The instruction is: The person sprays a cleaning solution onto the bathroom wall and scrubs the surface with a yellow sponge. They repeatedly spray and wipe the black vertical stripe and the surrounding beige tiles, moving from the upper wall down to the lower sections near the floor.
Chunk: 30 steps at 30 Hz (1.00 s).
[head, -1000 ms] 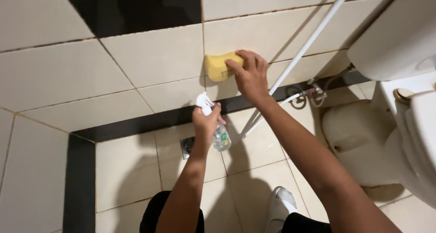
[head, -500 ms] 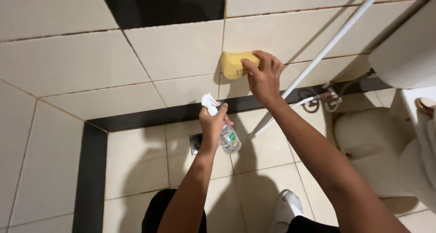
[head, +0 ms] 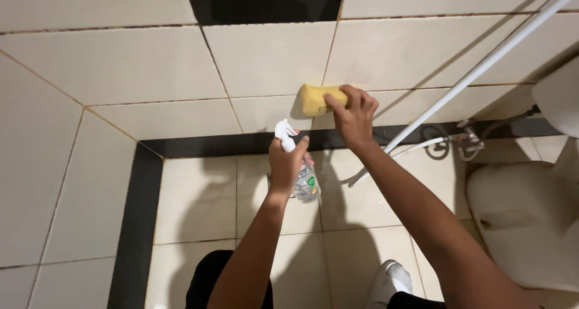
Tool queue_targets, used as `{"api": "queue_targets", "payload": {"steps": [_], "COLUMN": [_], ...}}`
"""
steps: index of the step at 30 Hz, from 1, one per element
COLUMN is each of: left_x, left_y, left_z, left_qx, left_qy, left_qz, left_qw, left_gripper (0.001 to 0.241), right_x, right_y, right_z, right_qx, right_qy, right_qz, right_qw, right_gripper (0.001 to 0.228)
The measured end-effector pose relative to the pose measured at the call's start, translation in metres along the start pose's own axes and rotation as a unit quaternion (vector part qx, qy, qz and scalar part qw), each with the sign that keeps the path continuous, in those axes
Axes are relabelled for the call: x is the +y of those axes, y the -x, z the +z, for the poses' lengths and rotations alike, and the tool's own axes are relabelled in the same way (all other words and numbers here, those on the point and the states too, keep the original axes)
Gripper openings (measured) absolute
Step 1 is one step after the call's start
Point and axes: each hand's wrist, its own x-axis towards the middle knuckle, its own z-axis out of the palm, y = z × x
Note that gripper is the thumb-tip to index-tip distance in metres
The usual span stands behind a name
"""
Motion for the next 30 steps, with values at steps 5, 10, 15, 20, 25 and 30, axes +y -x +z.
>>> {"api": "queue_targets", "payload": {"steps": [5, 10, 15, 20, 25, 30], "left_x": [0.007, 0.007, 0.004, 0.001, -0.011, -0.023], "left_y": [-0.001, 0.0, 0.001, 0.0, -0.007, -0.014], "left_z": [-0.006, -0.002, 0.007, 0.009, 0.005, 0.003], "left_qx": [0.007, 0.019, 0.006, -0.001, -0.007, -0.011], "left_qy": [-0.007, -0.007, -0.049, -0.039, -0.037, -0.03], "left_qz": [0.015, 0.015, 0.018, 0.013, 0.033, 0.046], "left_qw": [1.0, 1.0, 0.999, 0.999, 0.999, 0.998], "left_gripper": [0.024, 0.025, 0.025, 0.026, 0.026, 0.025], "right_x": [0.0, -0.006, -0.015, -0.016, -0.017, -0.013], "right_y": [-0.005, -0.01, -0.008, -0.004, -0.006, -0.003], "right_z": [-0.008, -0.013, -0.006, 0.003, 0.002, 0.006], "right_qx": [-0.042, -0.054, -0.026, -0.026, -0.034, -0.042], "right_qy": [-0.061, -0.095, -0.078, -0.067, -0.065, -0.069], "right_qz": [-0.005, -0.004, 0.057, 0.075, 0.068, 0.047], "right_qw": [0.997, 0.994, 0.995, 0.995, 0.995, 0.996], "right_gripper": [0.061, 0.077, 0.068, 0.064, 0.063, 0.063]}}
